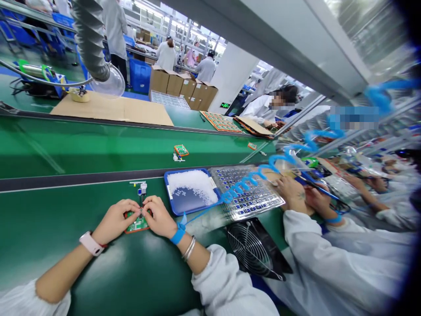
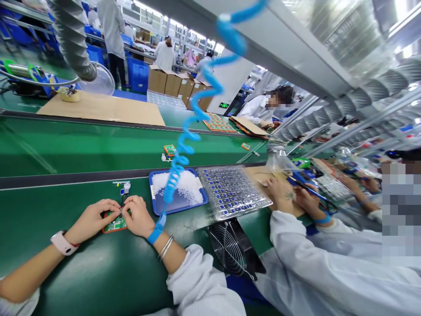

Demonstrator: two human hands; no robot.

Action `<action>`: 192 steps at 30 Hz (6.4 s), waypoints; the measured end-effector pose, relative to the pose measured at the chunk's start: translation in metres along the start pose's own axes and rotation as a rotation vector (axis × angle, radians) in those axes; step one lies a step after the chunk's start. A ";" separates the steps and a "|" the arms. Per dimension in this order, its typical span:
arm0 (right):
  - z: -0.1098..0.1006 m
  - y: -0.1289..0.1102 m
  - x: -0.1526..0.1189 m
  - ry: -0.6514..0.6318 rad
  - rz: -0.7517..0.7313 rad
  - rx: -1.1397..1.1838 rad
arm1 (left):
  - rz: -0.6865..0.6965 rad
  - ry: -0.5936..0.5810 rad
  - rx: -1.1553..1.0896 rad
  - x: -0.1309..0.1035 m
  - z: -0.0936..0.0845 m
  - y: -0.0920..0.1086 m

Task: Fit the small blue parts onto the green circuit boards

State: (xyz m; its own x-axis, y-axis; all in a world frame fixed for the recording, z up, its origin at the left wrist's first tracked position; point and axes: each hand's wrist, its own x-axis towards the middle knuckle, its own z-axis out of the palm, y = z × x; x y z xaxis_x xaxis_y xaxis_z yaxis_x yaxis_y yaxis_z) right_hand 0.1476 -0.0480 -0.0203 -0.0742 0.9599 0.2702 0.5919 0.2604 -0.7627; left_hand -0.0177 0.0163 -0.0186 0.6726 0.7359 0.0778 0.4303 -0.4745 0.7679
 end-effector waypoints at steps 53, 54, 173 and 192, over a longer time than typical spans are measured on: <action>-0.108 0.069 -0.010 0.388 0.291 -0.434 | -0.140 0.338 0.759 0.170 -0.075 -0.045; -0.107 0.070 -0.010 0.369 0.307 -0.448 | -0.107 0.276 0.752 0.179 -0.060 -0.032; -0.111 0.072 -0.008 0.276 0.161 -0.378 | 0.192 -0.029 0.188 -0.004 0.008 0.024; -0.115 0.092 -0.014 0.114 0.146 -0.441 | 0.183 -0.098 0.289 -0.007 0.006 0.025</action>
State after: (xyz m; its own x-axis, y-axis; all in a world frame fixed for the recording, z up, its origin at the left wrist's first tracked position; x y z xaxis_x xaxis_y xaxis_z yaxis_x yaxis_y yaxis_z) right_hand 0.2955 -0.0492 -0.0263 0.1085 0.9595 0.2600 0.8755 0.0317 -0.4822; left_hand -0.0083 -0.0034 -0.0040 0.8027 0.5831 0.1253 0.4408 -0.7215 0.5340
